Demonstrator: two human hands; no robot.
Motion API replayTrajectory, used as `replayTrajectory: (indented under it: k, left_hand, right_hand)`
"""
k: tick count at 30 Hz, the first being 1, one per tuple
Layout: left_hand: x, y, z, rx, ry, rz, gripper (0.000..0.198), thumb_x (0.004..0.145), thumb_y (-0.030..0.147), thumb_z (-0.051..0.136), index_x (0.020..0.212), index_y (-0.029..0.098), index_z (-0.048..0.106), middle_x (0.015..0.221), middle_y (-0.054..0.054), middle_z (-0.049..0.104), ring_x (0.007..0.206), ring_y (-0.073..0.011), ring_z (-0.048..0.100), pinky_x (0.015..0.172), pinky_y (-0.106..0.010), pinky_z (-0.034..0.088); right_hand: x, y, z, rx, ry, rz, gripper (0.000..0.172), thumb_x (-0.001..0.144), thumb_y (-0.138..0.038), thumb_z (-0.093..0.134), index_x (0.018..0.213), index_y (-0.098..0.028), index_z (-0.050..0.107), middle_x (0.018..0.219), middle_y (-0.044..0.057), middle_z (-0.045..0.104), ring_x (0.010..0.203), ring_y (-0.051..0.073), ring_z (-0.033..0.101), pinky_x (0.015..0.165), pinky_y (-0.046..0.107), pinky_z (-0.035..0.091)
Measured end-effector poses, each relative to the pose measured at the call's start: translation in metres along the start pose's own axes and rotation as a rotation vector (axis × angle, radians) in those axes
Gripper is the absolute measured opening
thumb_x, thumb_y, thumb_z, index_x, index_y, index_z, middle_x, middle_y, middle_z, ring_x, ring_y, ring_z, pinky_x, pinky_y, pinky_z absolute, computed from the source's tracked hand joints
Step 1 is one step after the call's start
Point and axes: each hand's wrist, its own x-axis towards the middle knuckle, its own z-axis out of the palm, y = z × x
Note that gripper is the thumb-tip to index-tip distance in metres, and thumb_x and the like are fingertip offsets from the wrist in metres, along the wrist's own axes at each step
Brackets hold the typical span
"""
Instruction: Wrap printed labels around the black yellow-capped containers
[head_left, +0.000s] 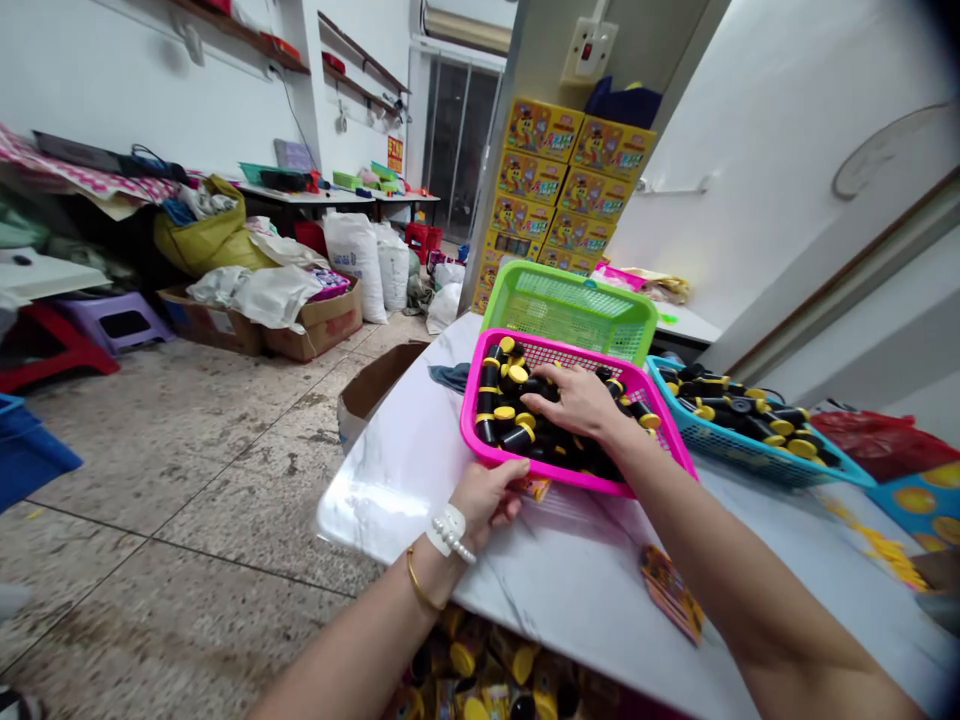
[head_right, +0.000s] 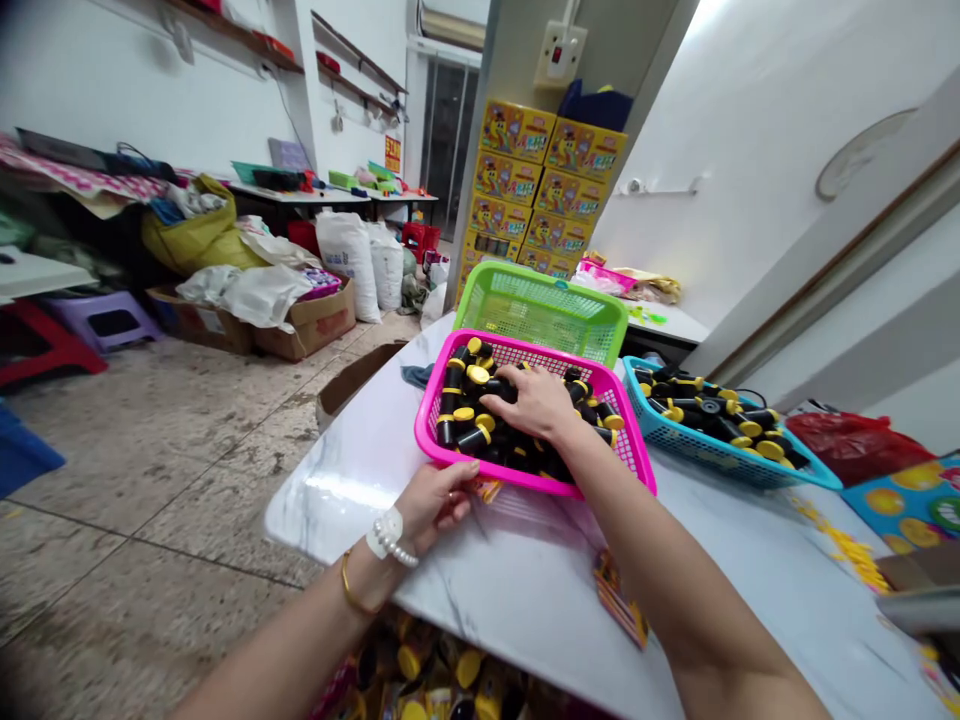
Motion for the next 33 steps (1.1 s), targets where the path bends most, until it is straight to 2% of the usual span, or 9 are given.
replayTrajectory:
  k: [7,10,13,17,19,22,23,27,33]
  left_hand:
    - [0.001,0.007,0.001,-0.040,0.020,-0.035,0.043,0.076,0.053,0.074,0.085,0.013,0.061,0.061,0.000,0.062,0.033,-0.0042,0.041,0.033,-0.018,0.012]
    - [0.002,0.009,0.001,-0.043,0.042,-0.049,0.034,0.079,0.045,0.073,0.077,0.014,0.058,0.053,0.003,0.056,0.032,-0.0037,0.038,0.034,-0.017,0.009]
    - [0.002,0.009,0.001,-0.061,0.058,-0.070,0.027,0.082,0.036,0.066,0.070,0.016,0.054,0.046,0.005,0.049,0.031,-0.0039,0.035,0.033,-0.017,0.009]
    - [-0.002,0.007,-0.002,-0.104,0.055,-0.114,0.018,0.080,0.026,0.059,0.067,0.017,0.051,0.049,0.003,0.053,0.031,-0.0039,0.034,0.032,-0.017,0.013]
    - [-0.004,0.005,-0.004,-0.126,0.051,-0.131,0.016,0.076,0.023,0.059,0.066,0.017,0.049,0.052,0.002,0.055,0.032,-0.0044,0.037,0.032,-0.017,0.015]
    - [-0.004,0.003,-0.005,-0.154,0.057,-0.141,0.014,0.073,0.021,0.061,0.066,0.017,0.049,0.055,0.000,0.057,0.035,-0.0054,0.041,0.033,-0.016,0.018]
    - [-0.004,0.002,-0.005,-0.162,0.063,-0.141,0.014,0.073,0.020,0.061,0.066,0.017,0.049,0.054,0.001,0.056,0.036,-0.0058,0.041,0.033,-0.016,0.019]
    - [-0.003,0.000,-0.002,-0.194,0.096,-0.108,0.015,0.073,0.019,0.060,0.067,0.019,0.047,0.051,0.003,0.052,0.037,-0.0064,0.041,0.034,-0.016,0.022]
    - [-0.004,-0.003,0.003,-0.203,0.121,-0.073,0.015,0.078,0.022,0.059,0.067,0.017,0.050,0.049,0.002,0.053,0.036,-0.0070,0.041,0.033,-0.017,0.021]
  right_hand:
    - [-0.035,-0.006,-0.014,0.096,0.148,-0.130,0.038,0.091,-0.059,0.060,0.108,-0.029,0.077,0.110,0.005,0.078,0.107,0.027,0.067,0.100,0.041,0.048]
    - [-0.039,0.029,-0.023,0.088,0.300,-0.034,0.039,0.096,-0.056,0.053,0.107,-0.026,0.076,0.117,0.008,0.076,0.114,0.028,0.066,0.106,0.043,0.045]
    - [-0.043,0.083,-0.023,-0.003,0.473,0.213,0.049,0.096,-0.057,0.048,0.106,-0.018,0.075,0.113,0.018,0.074,0.113,0.035,0.065,0.103,0.051,0.045]
    - [-0.064,0.128,-0.008,-0.063,0.484,0.344,0.051,0.089,-0.058,0.055,0.099,-0.013,0.076,0.098,0.021,0.073,0.096,0.037,0.069,0.086,0.052,0.053]
    - [-0.077,0.128,-0.002,-0.087,0.503,0.351,0.046,0.088,-0.056,0.058,0.099,-0.015,0.077,0.117,0.024,0.069,0.111,0.040,0.065,0.093,0.055,0.051]
    - [-0.086,0.112,-0.004,-0.114,0.602,0.306,0.044,0.091,-0.051,0.058,0.110,-0.016,0.074,0.152,0.023,0.048,0.142,0.043,0.042,0.112,0.060,0.037]
    - [-0.083,0.107,-0.007,-0.084,0.609,0.275,0.045,0.093,-0.050,0.056,0.115,-0.015,0.072,0.154,0.022,0.046,0.144,0.042,0.039,0.114,0.059,0.035]
    - [-0.061,0.097,-0.011,0.131,0.411,0.157,0.047,0.098,-0.049,0.048,0.128,-0.019,0.067,0.121,0.015,0.071,0.116,0.031,0.064,0.101,0.048,0.050]
    - [-0.061,0.072,0.006,0.142,0.330,0.058,0.042,0.097,-0.052,0.051,0.107,-0.023,0.080,0.131,0.014,0.062,0.123,0.033,0.058,0.108,0.051,0.044]
